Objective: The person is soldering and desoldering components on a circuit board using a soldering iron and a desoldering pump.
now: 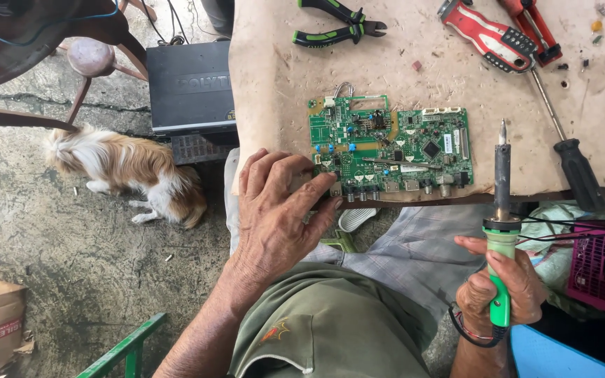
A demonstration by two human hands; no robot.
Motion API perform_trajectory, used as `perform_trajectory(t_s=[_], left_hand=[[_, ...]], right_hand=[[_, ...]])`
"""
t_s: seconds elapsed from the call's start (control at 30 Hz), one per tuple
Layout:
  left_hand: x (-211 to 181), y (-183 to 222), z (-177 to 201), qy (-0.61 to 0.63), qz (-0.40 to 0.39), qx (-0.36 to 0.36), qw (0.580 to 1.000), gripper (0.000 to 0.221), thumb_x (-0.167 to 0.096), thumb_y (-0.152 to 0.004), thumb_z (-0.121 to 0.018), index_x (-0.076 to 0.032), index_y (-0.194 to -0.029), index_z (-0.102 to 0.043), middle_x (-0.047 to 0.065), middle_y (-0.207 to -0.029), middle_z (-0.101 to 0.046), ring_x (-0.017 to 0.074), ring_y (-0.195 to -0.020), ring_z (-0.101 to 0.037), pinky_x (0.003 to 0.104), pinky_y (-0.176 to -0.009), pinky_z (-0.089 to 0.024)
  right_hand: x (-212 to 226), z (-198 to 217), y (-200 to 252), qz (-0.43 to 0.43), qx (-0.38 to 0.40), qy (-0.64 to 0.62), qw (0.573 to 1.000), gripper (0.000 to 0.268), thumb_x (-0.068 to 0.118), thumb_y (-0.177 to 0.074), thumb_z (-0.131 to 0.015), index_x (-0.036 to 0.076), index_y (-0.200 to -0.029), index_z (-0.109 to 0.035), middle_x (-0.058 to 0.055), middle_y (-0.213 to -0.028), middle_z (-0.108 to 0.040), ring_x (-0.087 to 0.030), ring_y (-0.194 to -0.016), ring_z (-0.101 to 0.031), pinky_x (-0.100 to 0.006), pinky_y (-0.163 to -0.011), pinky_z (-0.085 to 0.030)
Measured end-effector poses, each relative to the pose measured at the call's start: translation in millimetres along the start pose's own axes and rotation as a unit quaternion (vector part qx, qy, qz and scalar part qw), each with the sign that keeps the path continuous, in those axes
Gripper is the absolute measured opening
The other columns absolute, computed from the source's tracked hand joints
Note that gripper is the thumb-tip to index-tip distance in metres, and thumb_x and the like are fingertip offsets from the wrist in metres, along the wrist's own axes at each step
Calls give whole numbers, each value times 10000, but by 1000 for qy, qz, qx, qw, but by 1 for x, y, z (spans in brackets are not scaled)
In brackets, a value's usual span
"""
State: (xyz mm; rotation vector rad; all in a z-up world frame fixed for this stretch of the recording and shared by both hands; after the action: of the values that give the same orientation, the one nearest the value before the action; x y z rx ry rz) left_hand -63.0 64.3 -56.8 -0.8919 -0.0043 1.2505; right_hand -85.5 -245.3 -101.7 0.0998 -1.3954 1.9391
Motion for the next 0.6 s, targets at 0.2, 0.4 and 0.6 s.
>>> perform_trajectory(t_s=[0.2,0.4,0.6], left_hand=[[1,3,-4,6,8,-8,1000,204,-299,-990,-742,-178,-1149,-698,75,-1196,-591,311,-1130,-566,558,-1097,-416],[1,3,-5,20,-1,-9,1000,245,-287,-998,-756,-138,-1176,-681,94,-1250,-585,334,-1145,-581,534,-1069,-455],[-2,2,-11,83,4,-5,997,250,-275,-1013,-728,-100,-1181,-672,123,-1304,-589,287,-1102,-646,440,-954,-496]], right_hand=[[-2,1,2,0,8,-6,1000,310,293,-1114,-523,-11,-1166,-559,-312,-859,-674,-412,-755,-734,-459,-707,-561],[1,0,-3,3,6,-9,1000,295,270,-1111,-530,-19,-1163,-559,-319,-870,-666,-422,-762,-734,-462,-676,-576],[-72,7,24,-212,114,-227,944,457,-13,-955,-546,298,-1288,-578,-330,-1346,-623,-478,-1291,-673,-461,-980,-568]])
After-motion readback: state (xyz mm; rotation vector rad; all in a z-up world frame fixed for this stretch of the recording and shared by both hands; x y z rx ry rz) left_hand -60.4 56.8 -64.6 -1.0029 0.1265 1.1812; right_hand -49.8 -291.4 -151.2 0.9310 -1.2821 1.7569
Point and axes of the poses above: each hand's wrist, its own y-axis away from the middle knuckle, its own z-axis out of the back of the hand, x = y × z, the point moved 8 cm from there along -y, towards the middle knuckle
